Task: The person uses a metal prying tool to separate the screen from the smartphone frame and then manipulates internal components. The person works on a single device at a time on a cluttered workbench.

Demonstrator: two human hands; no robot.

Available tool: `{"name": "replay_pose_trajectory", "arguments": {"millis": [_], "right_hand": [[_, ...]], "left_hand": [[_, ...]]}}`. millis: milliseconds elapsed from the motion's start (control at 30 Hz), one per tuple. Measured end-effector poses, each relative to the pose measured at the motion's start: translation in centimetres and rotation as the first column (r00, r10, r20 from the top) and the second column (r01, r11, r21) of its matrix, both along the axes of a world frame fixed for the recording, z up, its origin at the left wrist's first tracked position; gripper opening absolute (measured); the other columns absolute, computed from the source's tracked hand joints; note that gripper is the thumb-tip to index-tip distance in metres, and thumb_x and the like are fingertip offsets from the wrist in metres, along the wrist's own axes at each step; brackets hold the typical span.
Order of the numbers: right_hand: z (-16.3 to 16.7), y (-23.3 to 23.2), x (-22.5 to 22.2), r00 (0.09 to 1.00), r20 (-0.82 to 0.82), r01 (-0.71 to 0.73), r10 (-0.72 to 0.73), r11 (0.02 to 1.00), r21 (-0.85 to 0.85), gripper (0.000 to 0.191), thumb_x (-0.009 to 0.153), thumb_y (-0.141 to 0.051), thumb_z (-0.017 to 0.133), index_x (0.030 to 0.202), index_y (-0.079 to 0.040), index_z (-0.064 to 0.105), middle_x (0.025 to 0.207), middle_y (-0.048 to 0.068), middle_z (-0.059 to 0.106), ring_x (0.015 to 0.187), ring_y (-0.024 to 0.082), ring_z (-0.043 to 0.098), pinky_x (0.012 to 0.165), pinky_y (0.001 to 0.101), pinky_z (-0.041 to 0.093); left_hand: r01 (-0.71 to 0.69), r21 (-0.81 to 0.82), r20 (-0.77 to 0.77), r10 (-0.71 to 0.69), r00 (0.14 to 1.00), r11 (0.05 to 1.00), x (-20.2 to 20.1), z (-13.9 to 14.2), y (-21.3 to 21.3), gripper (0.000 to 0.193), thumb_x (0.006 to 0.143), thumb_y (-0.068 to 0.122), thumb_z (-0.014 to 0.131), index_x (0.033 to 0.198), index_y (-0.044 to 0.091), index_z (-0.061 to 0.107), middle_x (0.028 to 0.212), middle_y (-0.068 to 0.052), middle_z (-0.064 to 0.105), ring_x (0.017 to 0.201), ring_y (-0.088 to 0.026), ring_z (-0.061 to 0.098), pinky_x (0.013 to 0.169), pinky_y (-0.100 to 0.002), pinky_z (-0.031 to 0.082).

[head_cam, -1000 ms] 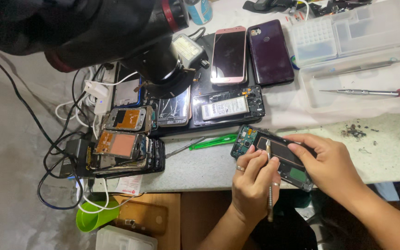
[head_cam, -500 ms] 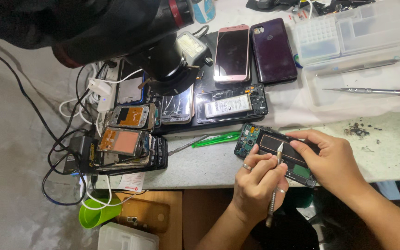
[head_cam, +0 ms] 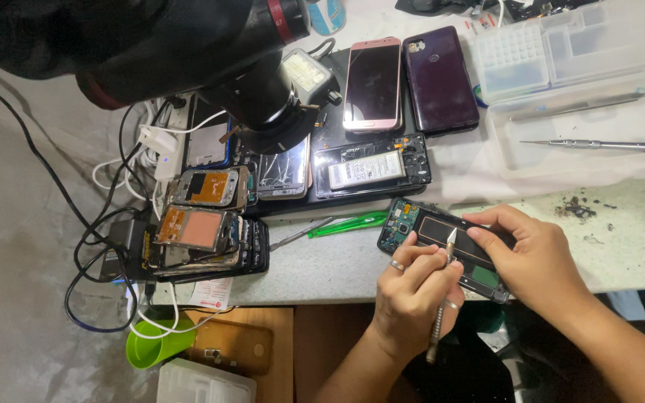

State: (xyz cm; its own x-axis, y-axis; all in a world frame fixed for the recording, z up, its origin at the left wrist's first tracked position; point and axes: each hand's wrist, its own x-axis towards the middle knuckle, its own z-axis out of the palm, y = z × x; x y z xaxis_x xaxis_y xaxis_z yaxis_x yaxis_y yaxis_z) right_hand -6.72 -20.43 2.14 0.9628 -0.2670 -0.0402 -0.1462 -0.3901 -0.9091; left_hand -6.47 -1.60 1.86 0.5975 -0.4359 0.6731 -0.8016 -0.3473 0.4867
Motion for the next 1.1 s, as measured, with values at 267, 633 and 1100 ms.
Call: {"name": "replay_pose_trajectory", "arguments": {"millis": [267,633,1100], "right_hand": [[-0.2,-0.1,0.0,1.0,-0.004,-0.011,0.011,1.0,-0.018,0.023,0.089,-0.011,0.069,0.11,-0.009,0.078,0.084,0.005,0.08,0.07,0.008,0.07,0.063,0.0271,0.054],[-0.1,0.3,0.1,0.999,0.036,0.018,-0.014,0.992,-0.122,0.021,0.089,-0.013,0.069,0.108,-0.011,0.078,0.079,0.008,0.078,0.064,0.011,0.069,0.06,0.0297,0.052],[-0.3,0.0,0.1,0.999,-0.028,0.02,-0.021,0.999,-0.031,0.02,0.09,-0.012,0.069,0.107,-0.009,0.078,0.078,0.006,0.079,0.066,0.01,0.068,0.06,0.0281,0.052]], "left_hand": [[0.0,0.114,0.063,-0.007,0.998,0.993,0.1,0.7,0.1,0.028,0.076,0.005,0.079,0.104,0.002,0.073,0.107,-0.011,0.071,0.104,-0.032,0.071,0.111,-0.054,0.054],[0.046,0.012,-0.006,-0.046,0.999,0.999,1.1,0.6,0.6,0.024,0.076,0.004,0.079,0.099,0.005,0.072,0.103,-0.009,0.069,0.102,-0.031,0.071,0.105,-0.05,0.059],[0.031,0.004,0.011,-0.031,0.999,1.0,0.9,0.6,0.6,0.029,0.077,0.001,0.079,0.106,0.003,0.074,0.107,-0.012,0.07,0.104,-0.031,0.071,0.107,-0.051,0.058]]}}
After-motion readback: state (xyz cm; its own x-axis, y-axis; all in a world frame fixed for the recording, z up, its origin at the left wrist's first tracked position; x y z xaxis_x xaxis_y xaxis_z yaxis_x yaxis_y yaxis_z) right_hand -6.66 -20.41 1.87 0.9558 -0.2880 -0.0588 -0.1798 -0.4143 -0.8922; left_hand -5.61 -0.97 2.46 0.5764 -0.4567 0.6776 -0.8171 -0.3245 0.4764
